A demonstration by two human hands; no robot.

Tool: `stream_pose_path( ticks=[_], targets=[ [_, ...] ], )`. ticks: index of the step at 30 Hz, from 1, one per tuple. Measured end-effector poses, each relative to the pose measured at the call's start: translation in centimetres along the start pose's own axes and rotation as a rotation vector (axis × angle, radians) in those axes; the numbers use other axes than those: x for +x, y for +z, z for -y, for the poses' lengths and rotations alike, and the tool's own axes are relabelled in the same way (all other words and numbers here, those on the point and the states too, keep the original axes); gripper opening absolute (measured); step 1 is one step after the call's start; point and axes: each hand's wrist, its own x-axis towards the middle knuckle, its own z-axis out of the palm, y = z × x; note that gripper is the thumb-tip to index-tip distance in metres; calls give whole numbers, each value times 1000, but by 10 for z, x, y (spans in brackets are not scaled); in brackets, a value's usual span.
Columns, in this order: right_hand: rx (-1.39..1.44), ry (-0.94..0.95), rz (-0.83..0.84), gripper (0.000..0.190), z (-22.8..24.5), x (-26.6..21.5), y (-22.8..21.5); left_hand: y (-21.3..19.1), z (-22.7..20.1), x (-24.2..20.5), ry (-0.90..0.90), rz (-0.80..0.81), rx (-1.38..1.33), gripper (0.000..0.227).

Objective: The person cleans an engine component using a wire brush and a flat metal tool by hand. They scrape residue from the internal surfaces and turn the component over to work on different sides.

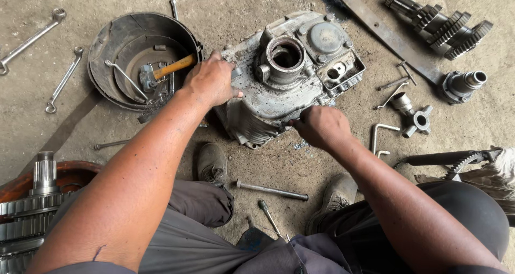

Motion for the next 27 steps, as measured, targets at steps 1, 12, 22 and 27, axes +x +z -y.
stream_pose_path(
  ticks=[1, 12, 22, 27],
  targets=[
    [35, 2, -27, 56, 0, 0, -1, 1, 0, -1, -5, -2, -11, 71],
    [334, 4, -131, 49, 13, -4, 15, 5, 0, 5, -13, -29, -15, 72],
    [368, -12, -235, 50, 14, -10, 32, 4, -3, 0, -45, -8, -54, 67],
    [345, 5, -189, 54, 1, -5, 24, 3, -3, 2, -24, -32, -21, 73]
  ],
)
